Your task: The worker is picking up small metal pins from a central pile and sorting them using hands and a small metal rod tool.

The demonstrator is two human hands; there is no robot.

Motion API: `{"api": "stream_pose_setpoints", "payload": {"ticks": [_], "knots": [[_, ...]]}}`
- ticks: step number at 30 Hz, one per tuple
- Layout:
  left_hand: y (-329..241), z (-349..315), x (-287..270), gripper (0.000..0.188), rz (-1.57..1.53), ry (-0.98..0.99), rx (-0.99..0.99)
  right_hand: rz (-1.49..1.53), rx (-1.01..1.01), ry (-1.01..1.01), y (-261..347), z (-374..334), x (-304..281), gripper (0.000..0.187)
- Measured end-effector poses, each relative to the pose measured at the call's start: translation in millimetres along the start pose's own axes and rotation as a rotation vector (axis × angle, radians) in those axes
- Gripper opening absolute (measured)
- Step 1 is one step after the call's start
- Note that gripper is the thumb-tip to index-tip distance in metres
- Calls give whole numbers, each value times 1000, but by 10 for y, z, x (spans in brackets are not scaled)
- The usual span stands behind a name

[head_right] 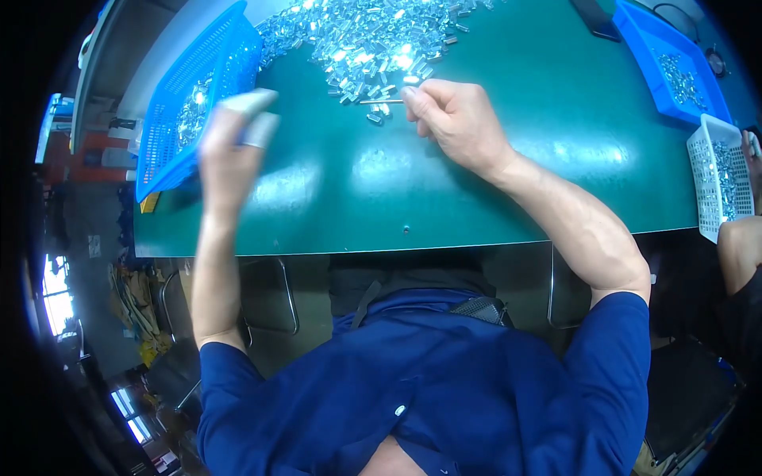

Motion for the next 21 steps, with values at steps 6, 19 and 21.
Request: {"api": "stream_pose_setpoints", "payload": {"ticks": [6, 19, 21], "knots": [[-438, -127, 854, 36, -15, 300, 22, 1, 19, 1, -43, 47, -8, 41], [-342, -269, 936, 19, -289, 216, -195, -396, -85, 124, -54, -22, 64, 29], [-346, -304, 944, 20, -371, 215, -206, -401, -110, 124, -37, -18, 86, 28]]}}
Point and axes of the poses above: each hand's wrist, its own z-axis towards the middle knuckle, its own x-axis out of the palm, y = z × x, the point moved 2 cm from there along z, towards the middle knuckle, and after that the axes turned 2 degrees about -x, right-handed, at the moved point
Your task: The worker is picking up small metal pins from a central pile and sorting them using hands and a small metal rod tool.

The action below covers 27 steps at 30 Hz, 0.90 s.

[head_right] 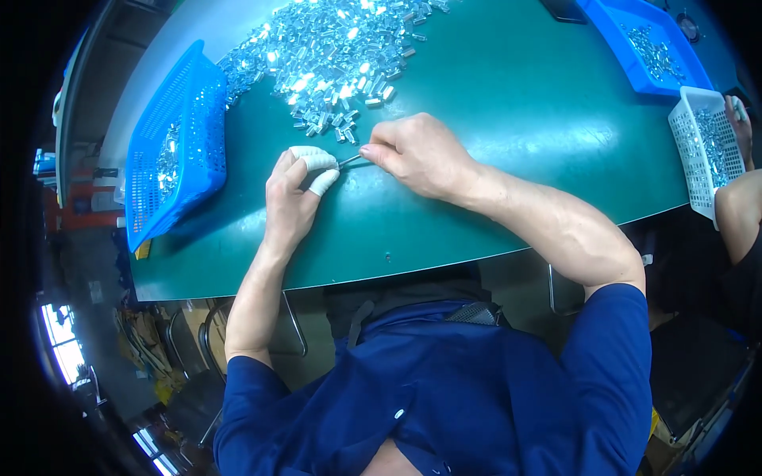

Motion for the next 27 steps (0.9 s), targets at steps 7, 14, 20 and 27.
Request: {"api": "stream_pose_setpoints", "payload": {"ticks": [7, 14, 20, 27], "knots": [[-86, 48, 78, 20, -134, 2, 90, 125, 43, 104, 18, 2, 81, 30], [-77, -7, 69, 22, -83, -47, 123, 81, -46, 27, 73, -6, 185, 32], [-199, -87, -298, 21, 136, -112, 195, 317, 2, -53, 84, -57, 64, 35], [108, 44, -1756, 13, 746, -428, 70, 458, 100, -195, -13, 9, -128, 41]]}}
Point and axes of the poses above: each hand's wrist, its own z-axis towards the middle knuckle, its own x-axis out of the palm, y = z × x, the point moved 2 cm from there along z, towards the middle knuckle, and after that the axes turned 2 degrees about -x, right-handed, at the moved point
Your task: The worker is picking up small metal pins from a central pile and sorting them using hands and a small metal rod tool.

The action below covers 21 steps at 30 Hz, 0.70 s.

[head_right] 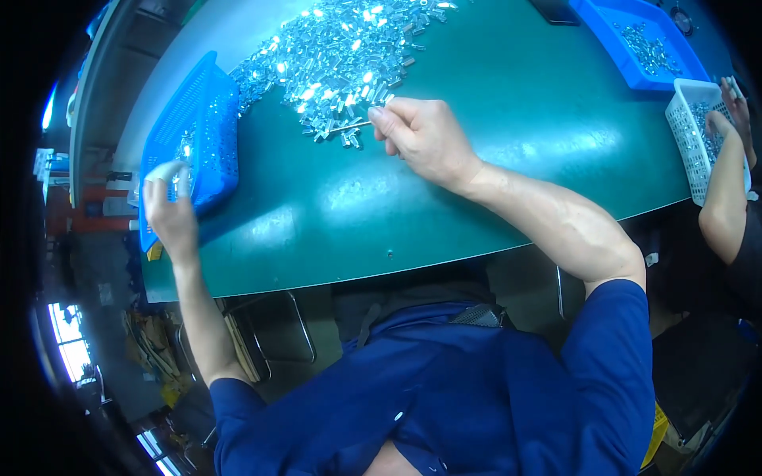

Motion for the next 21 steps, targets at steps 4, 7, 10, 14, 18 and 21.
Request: {"api": "stream_pose_setpoints", "payload": {"ticks": [4, 7, 10, 14, 18, 21], "knots": [[-79, 132, 149, 20, -98, -25, 14, -1, -8, 3, 8, 1, -16, 41], [-530, -121, 708, 28, -342, 225, 103, -2, -1, 30, 23, -12, 24, 40], [-910, -306, 1080, 26, -304, 336, 56, -3, 19, 61, -5, 0, 48, 38], [-1043, -338, 1277, 19, -313, 328, 15, -24, 61, 90, -6, -4, 22, 34], [-1006, -405, 1269, 16, -553, 292, -58, -67, 65, 83, -75, -19, 52, 30], [-1116, -438, 1171, 17, -650, 295, -24, -107, 68, 85, -93, -20, 58, 26]]}}
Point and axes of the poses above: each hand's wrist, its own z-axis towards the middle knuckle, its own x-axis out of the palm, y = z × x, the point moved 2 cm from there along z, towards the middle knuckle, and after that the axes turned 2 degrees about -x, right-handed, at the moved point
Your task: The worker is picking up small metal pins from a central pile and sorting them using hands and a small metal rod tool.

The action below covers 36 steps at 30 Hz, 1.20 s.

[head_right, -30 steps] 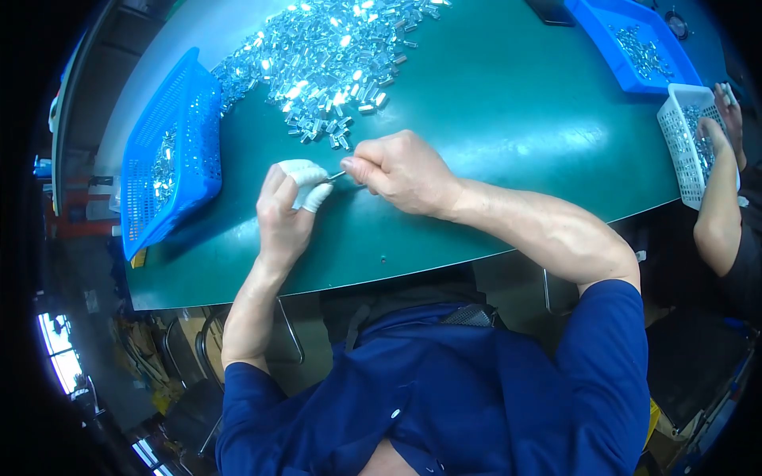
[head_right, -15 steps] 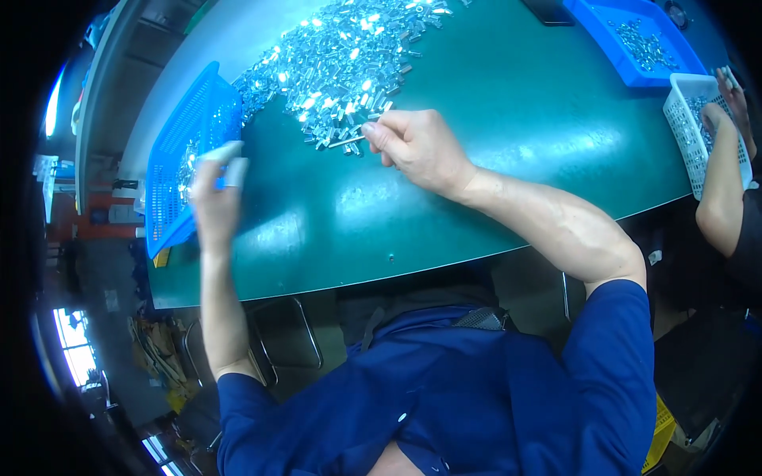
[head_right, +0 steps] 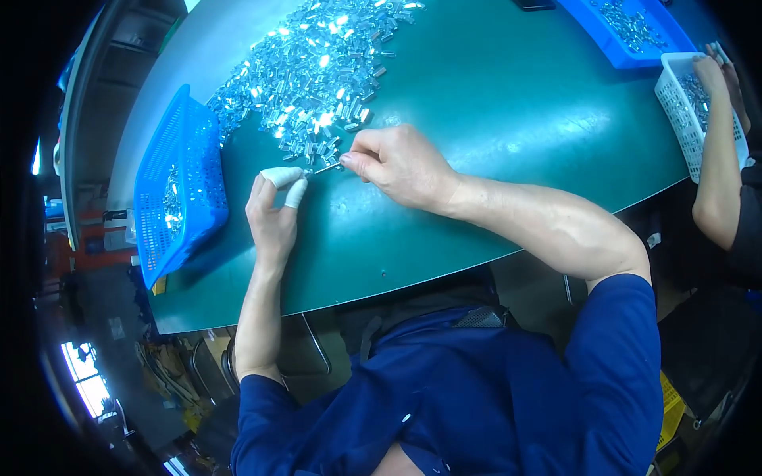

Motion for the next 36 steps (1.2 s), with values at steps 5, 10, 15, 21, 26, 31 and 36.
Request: {"api": "stream_pose_setpoints", "payload": {"ticks": [5, 10, 15, 21, 26, 31, 36], "knots": [[-105, -27, 35, 18, -108, 34, 59, -68, 14, 31, -5, 11, 22, 21], [-101, -46, 51, 20, -133, 55, 41, -233, -211, 0, 36, -19, 52, 16], [-110, -33, 33, 22, -210, 91, 4, -33, -7, 44, 28, -10, 35, 11], [-106, -24, 10, 24, -324, 158, -150, -84, -145, 13, 59, -18, 45, 10], [-80, -52, 30, 21, -321, 189, -126, -196, -187, 33, 92, -23, 48, 14], [-198, -48, 58, 21, -313, 182, 40, -276, -204, 104, 80, -55, 109, 22], [-204, -22, 51, 21, -248, 83, 68, -294, -247, 91, 71, -40, 195, 28]]}}
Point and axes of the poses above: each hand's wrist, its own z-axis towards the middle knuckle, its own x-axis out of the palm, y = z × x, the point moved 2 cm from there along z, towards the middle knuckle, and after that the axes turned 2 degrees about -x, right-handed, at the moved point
